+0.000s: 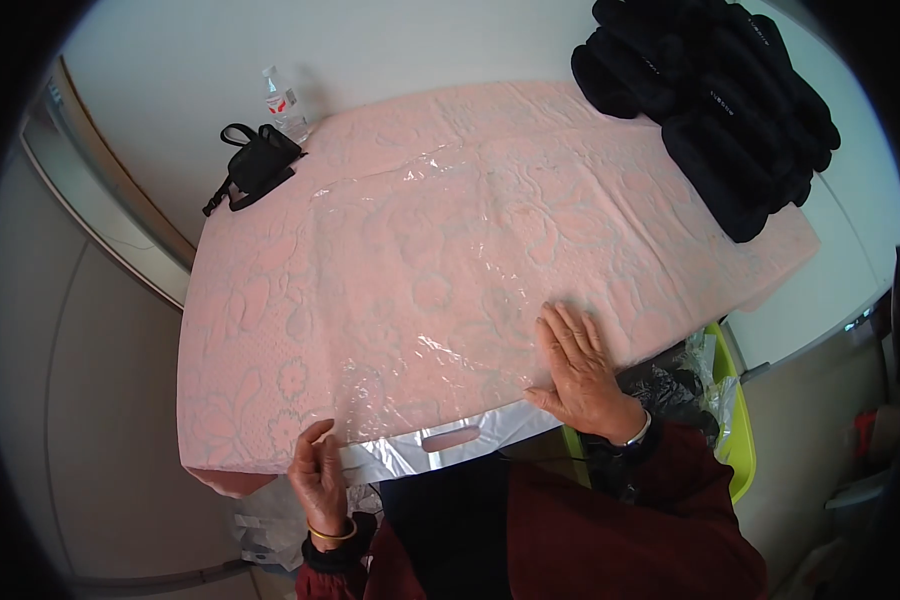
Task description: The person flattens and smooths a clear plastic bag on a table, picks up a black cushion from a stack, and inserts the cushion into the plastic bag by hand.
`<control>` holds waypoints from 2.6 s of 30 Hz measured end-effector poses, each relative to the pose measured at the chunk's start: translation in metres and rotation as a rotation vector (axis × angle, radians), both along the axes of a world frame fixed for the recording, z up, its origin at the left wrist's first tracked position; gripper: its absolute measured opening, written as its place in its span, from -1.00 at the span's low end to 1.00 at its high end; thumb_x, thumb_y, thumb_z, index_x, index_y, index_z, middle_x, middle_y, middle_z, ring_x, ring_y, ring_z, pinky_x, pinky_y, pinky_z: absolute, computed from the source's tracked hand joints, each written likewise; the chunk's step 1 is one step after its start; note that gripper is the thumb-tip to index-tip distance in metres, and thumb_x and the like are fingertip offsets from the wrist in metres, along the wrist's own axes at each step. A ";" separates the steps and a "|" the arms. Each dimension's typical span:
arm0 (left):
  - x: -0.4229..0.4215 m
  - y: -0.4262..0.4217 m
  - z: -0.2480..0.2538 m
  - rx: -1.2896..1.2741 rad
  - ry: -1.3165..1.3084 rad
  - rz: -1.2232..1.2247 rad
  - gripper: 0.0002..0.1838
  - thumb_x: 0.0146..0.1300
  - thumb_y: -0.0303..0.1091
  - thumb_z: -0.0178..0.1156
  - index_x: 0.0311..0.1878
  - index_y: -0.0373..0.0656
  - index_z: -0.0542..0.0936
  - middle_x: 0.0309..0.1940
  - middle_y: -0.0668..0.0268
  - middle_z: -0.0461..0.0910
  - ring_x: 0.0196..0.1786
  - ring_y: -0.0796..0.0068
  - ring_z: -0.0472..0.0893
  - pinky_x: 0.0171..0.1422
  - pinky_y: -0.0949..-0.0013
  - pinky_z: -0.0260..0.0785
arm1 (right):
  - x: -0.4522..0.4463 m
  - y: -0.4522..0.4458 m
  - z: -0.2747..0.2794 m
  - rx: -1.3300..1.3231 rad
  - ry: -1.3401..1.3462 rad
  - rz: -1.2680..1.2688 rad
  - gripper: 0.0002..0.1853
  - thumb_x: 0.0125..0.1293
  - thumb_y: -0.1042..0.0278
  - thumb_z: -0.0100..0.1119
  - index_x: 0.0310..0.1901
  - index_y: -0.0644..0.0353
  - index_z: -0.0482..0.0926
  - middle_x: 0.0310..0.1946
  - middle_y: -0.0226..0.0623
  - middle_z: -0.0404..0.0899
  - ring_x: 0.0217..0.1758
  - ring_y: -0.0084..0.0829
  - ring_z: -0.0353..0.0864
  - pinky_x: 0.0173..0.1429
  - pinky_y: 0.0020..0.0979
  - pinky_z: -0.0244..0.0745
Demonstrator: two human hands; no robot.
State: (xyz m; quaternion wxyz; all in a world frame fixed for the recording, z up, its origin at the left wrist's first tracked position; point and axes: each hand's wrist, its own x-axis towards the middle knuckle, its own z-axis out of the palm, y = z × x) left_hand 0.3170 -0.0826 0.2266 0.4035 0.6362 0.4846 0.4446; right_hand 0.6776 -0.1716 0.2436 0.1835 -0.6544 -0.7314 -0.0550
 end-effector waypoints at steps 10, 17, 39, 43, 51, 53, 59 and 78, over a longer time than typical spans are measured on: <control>0.040 -0.002 0.045 0.704 0.882 -0.182 -0.22 0.17 -0.01 0.42 0.36 -0.28 0.44 0.47 -0.09 0.29 0.52 -0.19 0.25 0.56 -0.19 0.08 | -0.078 0.028 0.019 0.042 0.065 0.317 0.04 0.25 -0.24 0.28 0.47 0.50 0.15 0.56 0.13 0.08 0.66 0.04 0.02 0.65 0.11 -0.10; 0.067 0.018 0.021 0.645 0.905 -0.458 0.16 0.14 0.39 0.25 0.47 -0.49 0.22 0.53 -0.18 0.18 0.59 -0.22 0.15 0.61 -0.21 -0.02 | -0.047 0.034 0.006 -0.075 0.043 0.247 0.14 0.14 -0.32 0.33 0.48 0.49 0.13 0.56 0.14 0.07 0.67 0.03 0.00 0.68 0.01 -0.12; -0.030 -0.032 -0.010 0.581 1.096 -0.092 0.33 -0.03 0.58 0.27 0.50 -0.42 0.18 0.52 -0.20 0.17 0.59 -0.31 0.11 0.63 -0.32 -0.16 | -0.026 -0.025 0.028 -0.182 0.029 0.181 0.03 0.21 -0.31 0.29 0.40 0.52 0.26 0.52 0.14 0.14 0.64 0.06 0.04 0.64 0.12 -0.11; -0.025 -0.030 0.025 0.563 1.057 -0.194 0.20 0.08 0.49 0.26 0.47 -0.42 0.25 0.52 -0.19 0.16 0.60 -0.25 0.09 0.61 -0.37 -0.23 | -0.045 0.005 0.018 -0.069 0.049 0.223 -0.04 0.27 -0.26 0.26 0.37 0.53 0.30 0.50 0.15 0.17 0.62 0.08 0.08 0.65 0.10 -0.09; 0.071 -0.005 0.025 0.571 0.838 -0.516 0.05 0.29 0.36 0.13 0.51 -0.42 0.22 0.53 -0.20 0.17 0.60 -0.18 0.15 0.64 -0.23 -0.18 | -0.092 0.030 -0.006 -0.068 0.027 0.381 -0.02 0.31 -0.28 0.19 0.41 0.56 0.24 0.52 0.19 0.13 0.65 0.05 0.04 0.67 0.05 -0.10; 0.071 0.005 0.022 0.597 0.898 -0.516 0.08 0.27 0.39 0.11 0.52 -0.43 0.20 0.54 -0.19 0.16 0.60 -0.17 0.16 0.65 -0.19 -0.16 | -0.079 0.031 -0.005 -0.066 0.048 0.337 0.03 0.33 -0.32 0.14 0.45 0.56 0.18 0.54 0.20 0.09 0.67 0.05 -0.03 0.68 0.03 -0.15; 0.033 0.021 0.028 0.514 0.940 -0.449 0.15 0.24 0.49 0.04 0.52 -0.45 0.18 0.54 -0.18 0.17 0.60 -0.18 0.15 0.65 -0.19 -0.15 | -0.021 0.039 0.012 -0.160 0.029 0.206 0.06 0.37 -0.36 0.07 0.49 0.56 0.09 0.57 0.21 0.00 0.69 0.06 -0.09 0.70 0.00 -0.23; -0.031 -0.027 -0.054 0.699 0.979 0.141 0.07 0.33 0.48 0.00 0.51 -0.37 0.22 0.46 -0.13 0.27 0.55 -0.21 0.19 0.64 -0.25 -0.15 | -0.031 -0.009 0.000 0.007 -0.264 0.054 -0.07 0.31 -0.09 0.30 0.49 0.42 0.16 0.58 0.11 0.00 0.69 -0.01 -0.06 0.65 0.19 -0.21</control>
